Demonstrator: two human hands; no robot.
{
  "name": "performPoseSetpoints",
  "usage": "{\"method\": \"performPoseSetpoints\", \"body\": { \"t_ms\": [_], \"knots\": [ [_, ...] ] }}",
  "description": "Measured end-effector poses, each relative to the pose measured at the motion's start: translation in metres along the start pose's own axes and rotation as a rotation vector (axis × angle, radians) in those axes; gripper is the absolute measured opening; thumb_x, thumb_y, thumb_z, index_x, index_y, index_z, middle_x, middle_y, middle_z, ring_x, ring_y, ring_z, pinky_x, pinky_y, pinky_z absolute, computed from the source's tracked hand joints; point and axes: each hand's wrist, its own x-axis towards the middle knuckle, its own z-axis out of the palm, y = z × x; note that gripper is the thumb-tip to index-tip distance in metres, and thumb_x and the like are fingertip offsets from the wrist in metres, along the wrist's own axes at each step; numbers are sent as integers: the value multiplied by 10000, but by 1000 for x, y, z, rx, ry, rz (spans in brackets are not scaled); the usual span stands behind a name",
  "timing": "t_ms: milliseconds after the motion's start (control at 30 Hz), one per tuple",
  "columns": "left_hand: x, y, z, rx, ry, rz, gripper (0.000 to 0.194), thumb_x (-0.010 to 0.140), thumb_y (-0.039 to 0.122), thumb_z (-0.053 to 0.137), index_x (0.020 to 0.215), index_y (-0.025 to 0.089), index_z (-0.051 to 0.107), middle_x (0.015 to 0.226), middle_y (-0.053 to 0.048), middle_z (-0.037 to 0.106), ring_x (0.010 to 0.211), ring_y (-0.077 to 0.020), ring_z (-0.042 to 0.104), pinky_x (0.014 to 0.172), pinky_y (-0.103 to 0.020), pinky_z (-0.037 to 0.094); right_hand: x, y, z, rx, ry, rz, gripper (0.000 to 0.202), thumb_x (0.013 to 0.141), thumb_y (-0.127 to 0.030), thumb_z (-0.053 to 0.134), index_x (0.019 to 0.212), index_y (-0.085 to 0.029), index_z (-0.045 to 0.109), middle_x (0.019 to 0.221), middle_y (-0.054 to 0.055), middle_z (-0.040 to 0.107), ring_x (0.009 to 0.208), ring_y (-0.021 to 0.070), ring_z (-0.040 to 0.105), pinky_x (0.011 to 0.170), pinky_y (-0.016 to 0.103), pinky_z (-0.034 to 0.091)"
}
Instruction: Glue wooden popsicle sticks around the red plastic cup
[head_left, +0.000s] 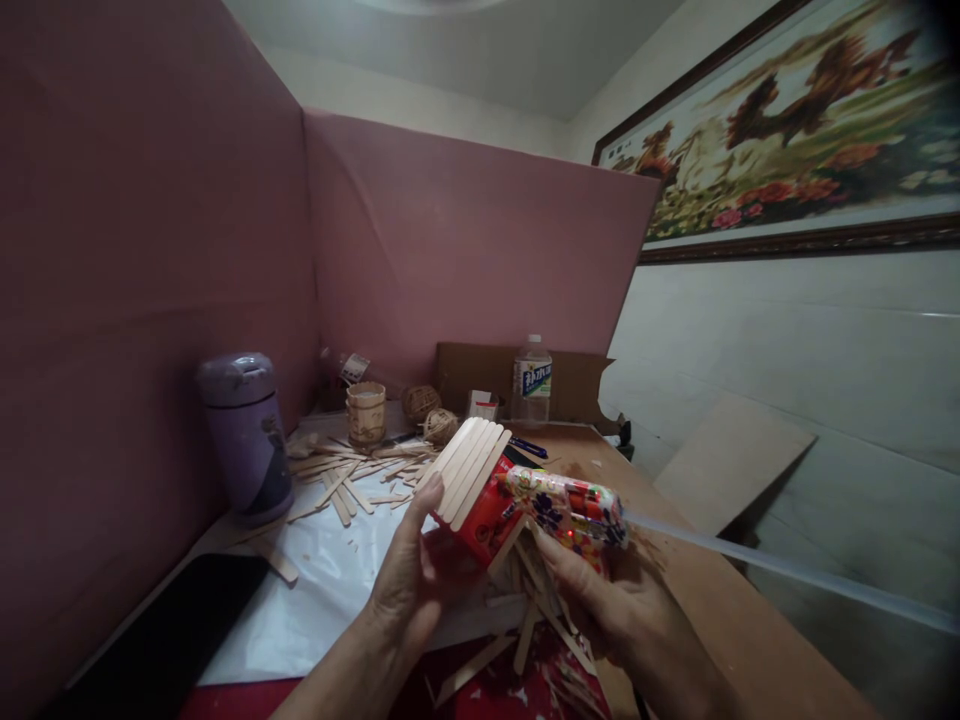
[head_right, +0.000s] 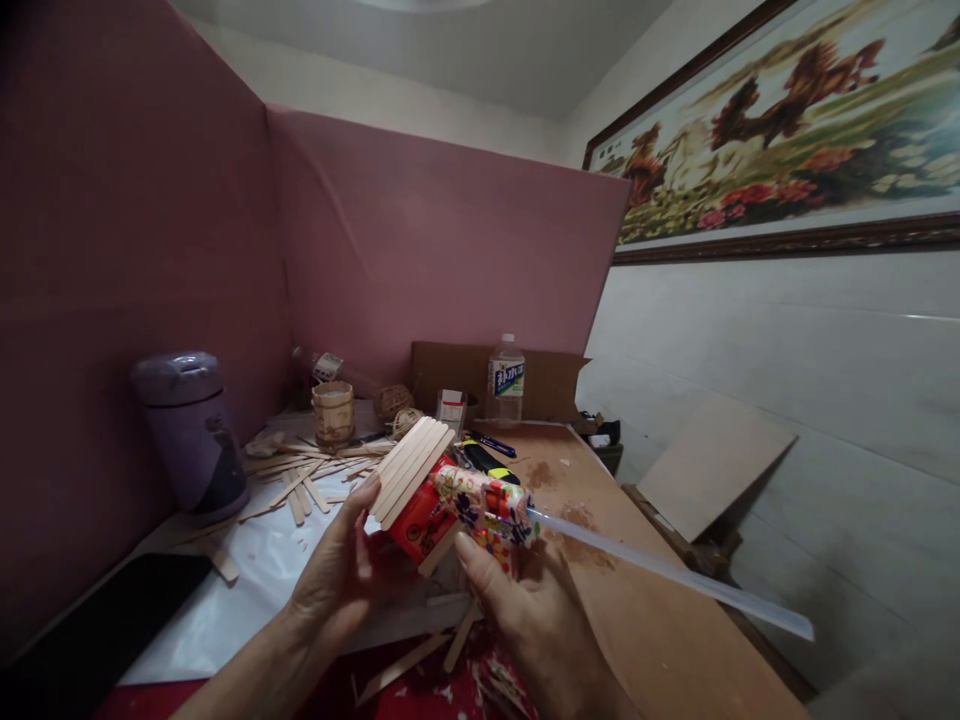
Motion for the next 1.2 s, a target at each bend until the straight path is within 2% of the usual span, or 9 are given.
{"method": "performPoseSetpoints", "body": {
  "t_ms": [133,300,400,567,733,867,1000,1133,1200],
  "knots": [
    [0,0,1,-24,-56,-27,557,790,498,575,1277,238,505,842,-109,681,748,-293,678,646,-451,536,3,2,-2,41,24,83,395,783,-542,635,577,-206,597,364,-56,379,363,110,396,388,232,374],
    [-1,2,1,-29,-54,-31,601,769,498,596,1302,248,474,805,-92,656,676,-270,666,614,-429,531,10,6,-28,-10,28,111,526,784,-631,574,530,-182,469,445,-45,410,362,62,331,344,203,235],
    [-2,8,1,-26,-36,22,590,773,463,602,1306,249,465,818,-85,642,634,-250,655,591,-424,532,13,14,-60,-171,97,91,512,837,-603,508,545,-184,482,481,-27,444,396,82,383,373,214,290],
    [-5,21,0,-18,-28,132,529,798,420,576,1290,251,474,858,-99,650,674,-285,667,560,-445,532,7,53,-114,-616,169,-28,293,844,-460,513,938,-231,669,800,60,693,785,259,650,689,368,535],
    [-8,31,0,-51,-37,198,421,794,403,584,1173,223,546,851,-95,653,697,-279,662,566,-445,536,-4,99,-137,-1018,22,-37,422,878,-329,401,1213,-157,593,1257,170,615,1179,322,555,1006,493,416],
    [-10,34,2,-72,-18,224,397,793,403,585,1139,209,562,882,-115,656,703,-279,658,571,-462,538,-10,115,-141,-1258,-45,-36,430,909,-270,351,1262,-149,566,1261,169,610,1158,292,574,975,450,452],
    [-10,36,1,-112,-2,243,359,778,386,599,1098,226,581,902,-99,653,752,-291,666,630,-522,540,-4,89,-134,-1309,-74,-163,363,882,-250,444,1192,-170,616,1147,153,647,1048,293,599,902,431,466],
    [-7,38,-4,-151,14,315,357,731,395,638,1052,244,598,907,-86,656,774,-303,668,638,-527,543,22,43,-97,-1172,9,-192,254,889,-219,437,874,-188,689,887,97,687,819,223,633,722,328,468],
    [-6,40,-7,-175,31,354,381,715,410,647,1052,238,602,906,-89,659,785,-306,667,642,-521,548,42,31,-68,-1071,-78,-192,243,893,-229,459,817,-186,686,806,69,700,739,186,631,664,279,446]
  ]
}}
